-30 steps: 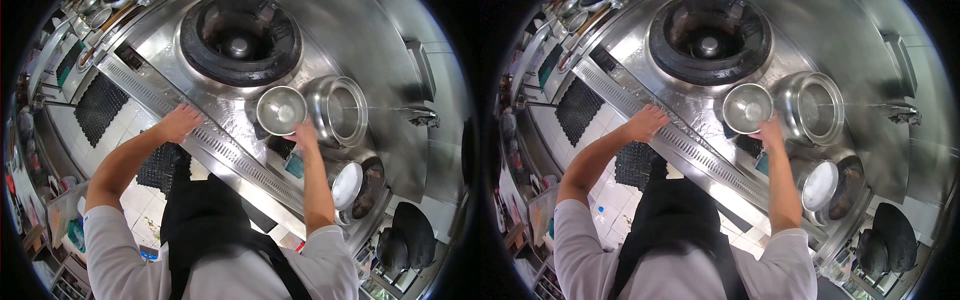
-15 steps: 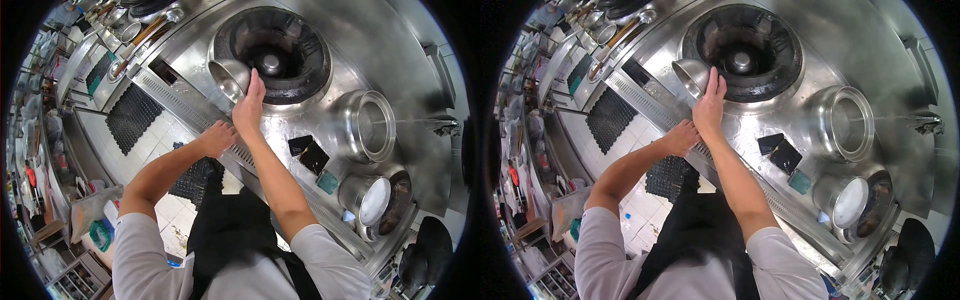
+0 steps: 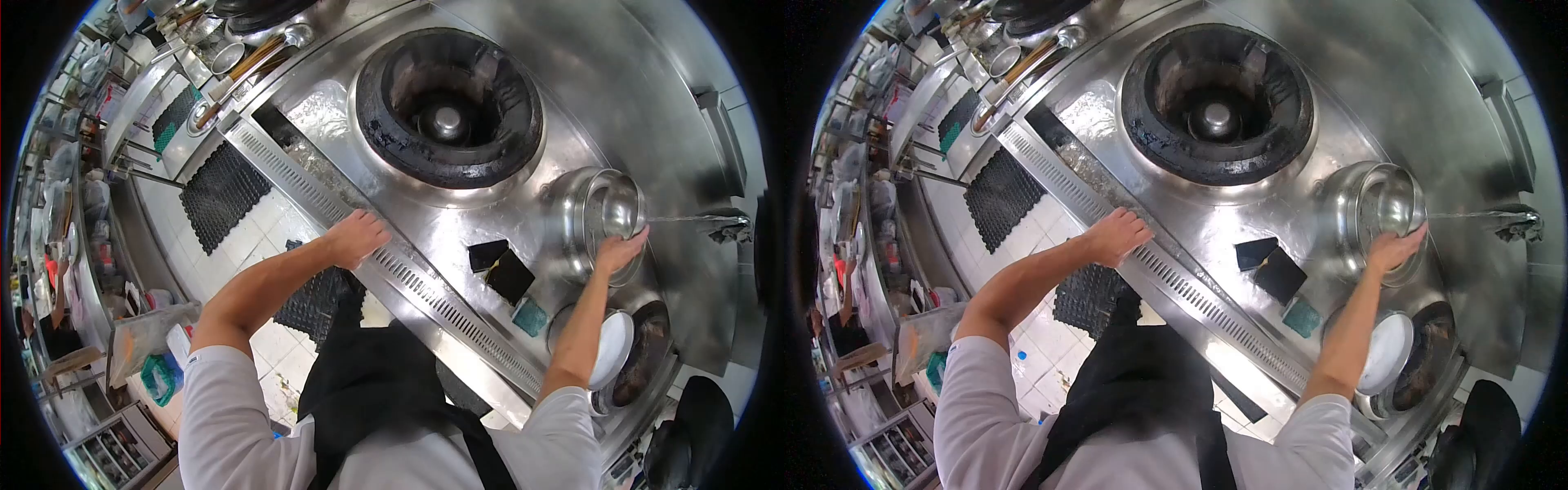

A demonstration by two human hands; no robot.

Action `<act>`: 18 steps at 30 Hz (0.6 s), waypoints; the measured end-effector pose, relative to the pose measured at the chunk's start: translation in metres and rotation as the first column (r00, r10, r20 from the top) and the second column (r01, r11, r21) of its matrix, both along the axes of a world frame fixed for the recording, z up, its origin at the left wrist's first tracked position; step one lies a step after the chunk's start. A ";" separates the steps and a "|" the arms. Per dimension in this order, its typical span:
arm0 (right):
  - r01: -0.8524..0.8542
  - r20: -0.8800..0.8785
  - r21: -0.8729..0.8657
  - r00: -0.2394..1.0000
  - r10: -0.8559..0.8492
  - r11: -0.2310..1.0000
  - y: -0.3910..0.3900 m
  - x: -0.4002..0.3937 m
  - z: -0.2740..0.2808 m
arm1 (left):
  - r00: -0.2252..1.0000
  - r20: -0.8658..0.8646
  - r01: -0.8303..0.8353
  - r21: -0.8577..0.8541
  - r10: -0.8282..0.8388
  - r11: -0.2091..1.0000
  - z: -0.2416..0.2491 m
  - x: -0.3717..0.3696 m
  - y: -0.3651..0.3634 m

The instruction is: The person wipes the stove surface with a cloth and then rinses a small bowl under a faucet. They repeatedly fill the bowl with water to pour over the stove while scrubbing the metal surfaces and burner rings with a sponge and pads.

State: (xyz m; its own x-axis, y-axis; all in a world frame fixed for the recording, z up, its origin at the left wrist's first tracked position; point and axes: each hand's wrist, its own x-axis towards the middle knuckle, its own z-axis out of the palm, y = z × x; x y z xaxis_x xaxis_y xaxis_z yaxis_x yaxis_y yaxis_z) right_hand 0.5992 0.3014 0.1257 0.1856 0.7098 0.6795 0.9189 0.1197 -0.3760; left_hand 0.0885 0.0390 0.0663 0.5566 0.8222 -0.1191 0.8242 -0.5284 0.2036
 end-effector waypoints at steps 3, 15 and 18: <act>0.118 0.056 -0.168 0.992 -0.110 0.979 0.034 0.050 -0.027 | 1.000 -0.028 -0.010 -0.057 0.009 0.998 0.007 0.002 0.002; -0.507 -0.948 -0.318 0.163 -0.273 0.801 0.103 0.163 -0.148 | 0.990 -0.138 -0.059 -0.147 0.038 0.987 0.018 0.014 0.006; -0.543 -0.965 -0.250 0.077 -0.249 0.802 0.079 0.137 -0.067 | 0.994 -0.107 -0.053 -0.148 0.037 0.988 0.013 0.012 0.005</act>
State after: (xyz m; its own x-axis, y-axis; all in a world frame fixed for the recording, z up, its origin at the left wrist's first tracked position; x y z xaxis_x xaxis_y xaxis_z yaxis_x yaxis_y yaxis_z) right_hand 0.7366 0.3807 0.0588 0.1970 0.8920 -0.4068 -0.3089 -0.3374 -0.8892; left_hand 0.1004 0.0440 0.0798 0.4976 0.8143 -0.2987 0.8672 -0.4602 0.1902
